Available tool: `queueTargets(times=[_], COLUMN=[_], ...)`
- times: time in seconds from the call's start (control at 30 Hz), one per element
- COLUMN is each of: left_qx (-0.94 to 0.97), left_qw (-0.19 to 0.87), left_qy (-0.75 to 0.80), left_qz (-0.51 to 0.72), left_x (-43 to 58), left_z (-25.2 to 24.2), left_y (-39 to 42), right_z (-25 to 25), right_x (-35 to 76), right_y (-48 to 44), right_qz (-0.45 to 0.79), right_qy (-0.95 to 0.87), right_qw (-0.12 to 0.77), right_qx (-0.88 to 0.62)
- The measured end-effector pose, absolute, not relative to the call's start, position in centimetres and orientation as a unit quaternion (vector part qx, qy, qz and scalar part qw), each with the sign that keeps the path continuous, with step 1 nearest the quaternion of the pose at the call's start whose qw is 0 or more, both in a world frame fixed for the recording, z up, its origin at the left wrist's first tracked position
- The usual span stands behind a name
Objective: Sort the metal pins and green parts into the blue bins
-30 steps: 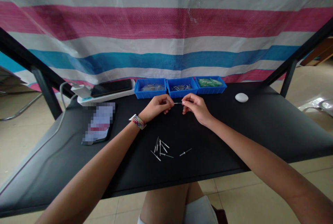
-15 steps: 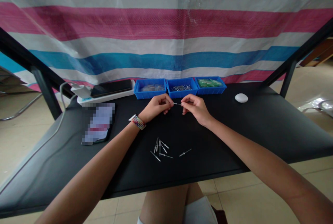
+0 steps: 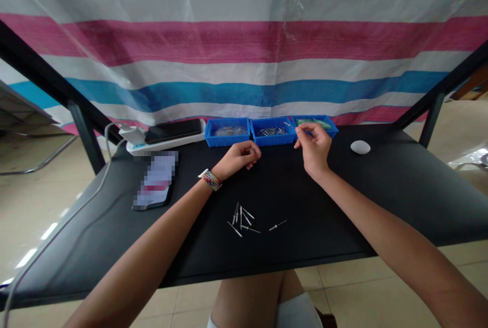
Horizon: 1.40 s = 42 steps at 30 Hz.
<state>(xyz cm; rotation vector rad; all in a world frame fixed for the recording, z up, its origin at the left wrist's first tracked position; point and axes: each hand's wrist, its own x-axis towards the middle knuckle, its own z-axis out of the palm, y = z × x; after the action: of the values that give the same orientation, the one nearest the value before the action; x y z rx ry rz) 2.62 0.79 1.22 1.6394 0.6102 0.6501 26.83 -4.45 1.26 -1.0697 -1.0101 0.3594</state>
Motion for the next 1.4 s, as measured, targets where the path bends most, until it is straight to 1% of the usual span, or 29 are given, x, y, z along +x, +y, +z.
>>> queueTargets(times=[0.07,0.23,0.37,0.47,0.53,0.6,0.7,0.8,0.97,1.2,1.3,1.4], left_qx=[0.711,0.718,0.715,0.715,0.715,0.714,0.709,0.706,0.715,0.721,0.722,0.734], left_qw=[0.593,0.585,0.588,0.588,0.585,0.583,0.585,0.586,0.581,0.575,0.571,0.546], left_qy=[0.260,0.264,0.262,0.258,0.258,0.260,0.270,0.278,0.268,0.265,0.267,0.281], left_qz=[0.276,0.270,0.273,0.277,0.283,0.287,0.287,0.285,0.281,0.282,0.286,0.291], left_x=[2.6,2.5,2.6,2.6,2.5,2.6,2.7,2.7,2.6,2.6,2.6,2.5], left_z=[1.1,1.1,1.2,1.1,1.1,1.2,1.3,1.3,1.1,1.4,1.7,2.0], left_y=[0.9,0.9,0.9,1.0,1.0,0.9,0.7,0.7,0.8,0.6,0.5,0.3], right_z=[1.3,0.6,0.8,1.8,2.3,2.6,2.7,2.5,2.4,2.2,1.8,1.5], right_x=[27.5,27.8,26.8,25.0,23.4,21.9,20.2,19.5,20.0,21.4,22.1,22.9], right_y=[-3.7,-3.5,-5.2,-7.3,-9.0,-10.4,-11.8,-12.4,-12.1,-10.6,-9.8,-9.1], right_qz=[0.149,0.139,0.098,0.132,0.206,0.237,0.250,0.254,0.216,0.159,0.154,0.177], right_qy=[-0.479,-0.583,-0.637,-0.706,-0.778,-0.837,-0.876,-0.889,-0.895,-0.876,-0.851,-0.810], right_qw=[0.708,0.597,0.564,0.516,0.442,0.378,0.331,0.302,0.294,0.293,0.319,0.376], right_qx=[-0.498,-0.534,-0.517,-0.467,-0.396,-0.318,-0.247,-0.231,-0.258,-0.347,-0.387,-0.413])
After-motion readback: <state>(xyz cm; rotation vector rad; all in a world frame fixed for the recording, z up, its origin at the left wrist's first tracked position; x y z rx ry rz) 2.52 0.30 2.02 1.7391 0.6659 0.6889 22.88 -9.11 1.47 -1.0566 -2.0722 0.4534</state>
